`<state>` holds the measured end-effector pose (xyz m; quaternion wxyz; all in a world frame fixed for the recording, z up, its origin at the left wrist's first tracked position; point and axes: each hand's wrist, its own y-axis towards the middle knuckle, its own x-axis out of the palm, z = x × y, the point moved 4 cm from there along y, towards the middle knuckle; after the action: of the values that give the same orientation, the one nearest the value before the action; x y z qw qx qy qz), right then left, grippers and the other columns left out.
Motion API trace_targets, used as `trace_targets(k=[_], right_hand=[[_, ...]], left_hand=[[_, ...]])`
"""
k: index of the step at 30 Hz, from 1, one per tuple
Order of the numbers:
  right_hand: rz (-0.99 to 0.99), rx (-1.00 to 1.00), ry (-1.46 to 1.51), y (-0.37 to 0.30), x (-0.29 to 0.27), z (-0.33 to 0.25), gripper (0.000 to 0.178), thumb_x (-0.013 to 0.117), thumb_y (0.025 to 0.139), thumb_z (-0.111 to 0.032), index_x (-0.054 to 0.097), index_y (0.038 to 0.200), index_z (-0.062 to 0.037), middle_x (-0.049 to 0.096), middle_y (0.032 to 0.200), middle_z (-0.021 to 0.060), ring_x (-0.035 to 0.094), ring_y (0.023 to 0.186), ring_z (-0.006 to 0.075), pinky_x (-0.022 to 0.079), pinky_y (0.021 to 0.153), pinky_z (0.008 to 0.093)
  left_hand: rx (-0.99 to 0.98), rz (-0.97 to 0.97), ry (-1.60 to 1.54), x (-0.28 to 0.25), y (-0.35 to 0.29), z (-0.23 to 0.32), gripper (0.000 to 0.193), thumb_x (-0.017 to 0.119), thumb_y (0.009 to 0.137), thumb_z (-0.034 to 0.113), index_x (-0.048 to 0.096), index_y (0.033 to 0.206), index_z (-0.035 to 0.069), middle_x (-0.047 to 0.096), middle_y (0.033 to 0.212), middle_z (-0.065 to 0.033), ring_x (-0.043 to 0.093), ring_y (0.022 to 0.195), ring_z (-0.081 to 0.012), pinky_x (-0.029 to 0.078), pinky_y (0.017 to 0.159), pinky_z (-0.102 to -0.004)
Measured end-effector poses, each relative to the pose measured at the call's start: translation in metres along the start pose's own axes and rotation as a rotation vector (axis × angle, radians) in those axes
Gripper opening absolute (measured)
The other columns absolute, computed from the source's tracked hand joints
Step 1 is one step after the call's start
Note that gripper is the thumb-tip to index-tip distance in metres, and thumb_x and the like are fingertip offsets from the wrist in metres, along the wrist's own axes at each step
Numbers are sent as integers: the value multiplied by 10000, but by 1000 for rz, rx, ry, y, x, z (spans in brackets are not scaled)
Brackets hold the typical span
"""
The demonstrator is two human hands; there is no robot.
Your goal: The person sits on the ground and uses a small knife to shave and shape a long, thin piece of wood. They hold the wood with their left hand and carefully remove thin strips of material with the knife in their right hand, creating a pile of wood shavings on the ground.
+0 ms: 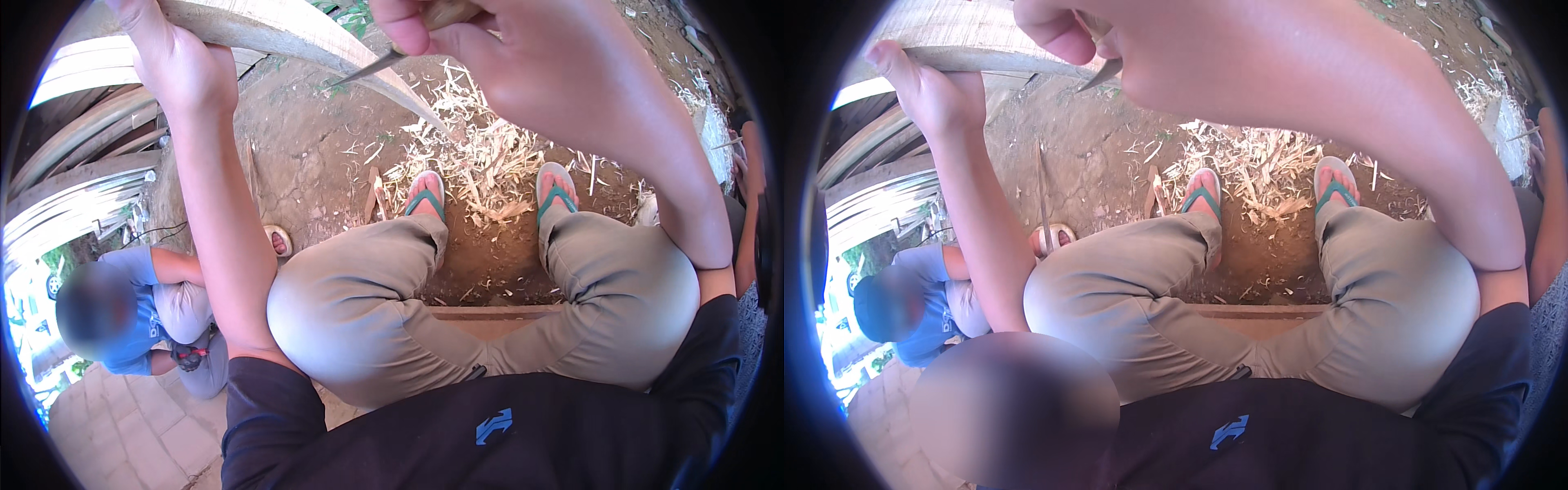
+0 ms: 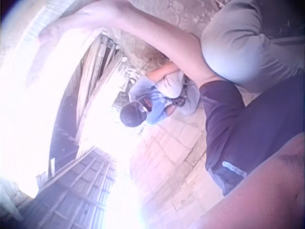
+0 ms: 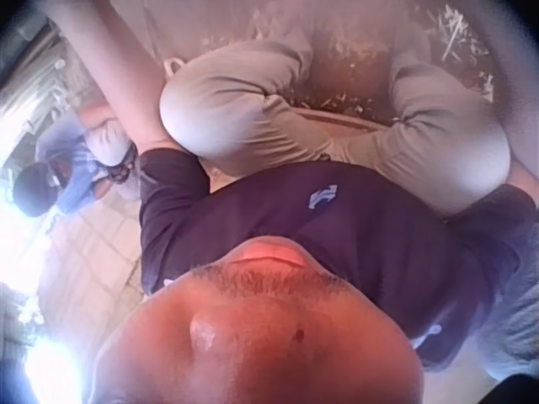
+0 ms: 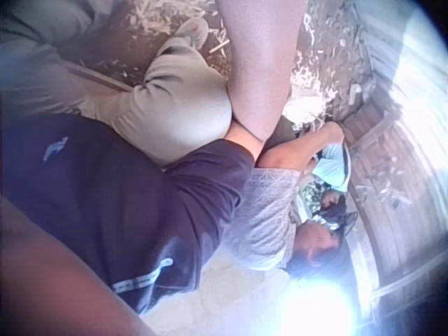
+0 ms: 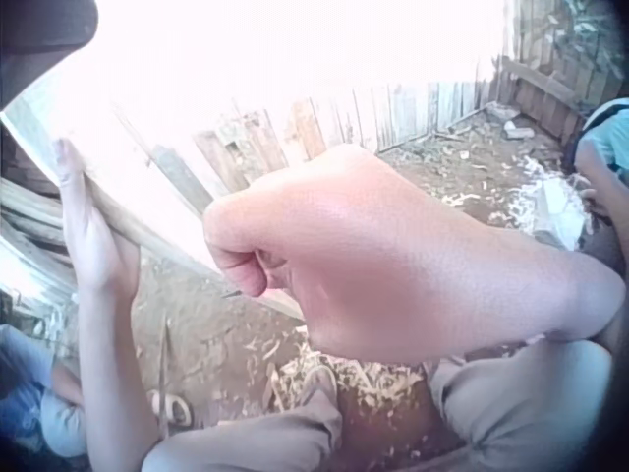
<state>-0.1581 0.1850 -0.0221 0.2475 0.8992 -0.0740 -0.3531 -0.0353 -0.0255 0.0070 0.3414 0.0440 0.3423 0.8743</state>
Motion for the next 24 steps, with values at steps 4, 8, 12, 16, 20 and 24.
trace_targets(k=[4,8,12,16,20,24], right_hand=[[41,-2,90,1,-12,-8,265,543,705,188,589,864,-18,620,754,109,626,702,250,485,604,344],[35,9,52,-3,-8,-5,262,544,705,185,590,863,-18,620,754,109,627,703,251,485,605,346],[29,2,53,2,-4,-6,259,546,705,183,591,862,-18,621,754,110,628,704,253,486,606,348],[33,5,48,2,-4,-6,257,548,704,180,591,861,-18,622,754,110,630,705,254,487,607,350],[6,-4,7,5,1,-3,254,550,704,178,592,860,-18,622,753,110,631,707,255,488,608,352],[40,0,67,4,-9,-6,252,552,704,176,593,859,-18,623,753,111,632,708,257,489,609,354]], left_hand=[[35,0,52,-2,1,8,795,397,1018,706,368,1536,104,457,1548,-84,435,1418,-274,315,1214,-440],[61,-36,23,10,2,-1,787,386,1024,703,369,1532,102,456,1545,-78,434,1417,-271,310,1214,-438],[20,-2,26,4,2,2,762,376,1041,679,377,1518,84,465,1529,-91,442,1409,-267,315,1208,-438],[-22,45,98,5,3,3,720,369,1066,636,377,1513,72,480,1511,-105,458,1393,-271,326,1202,-436],[-11,58,26,5,4,3,698,377,1074,612,372,1519,74,484,1505,-98,465,1384,-273,336,1197,-430],[-7,27,46,7,1,8,709,384,1070,618,373,1518,69,488,1502,-97,467,1381,-273,346,1191,-426]])
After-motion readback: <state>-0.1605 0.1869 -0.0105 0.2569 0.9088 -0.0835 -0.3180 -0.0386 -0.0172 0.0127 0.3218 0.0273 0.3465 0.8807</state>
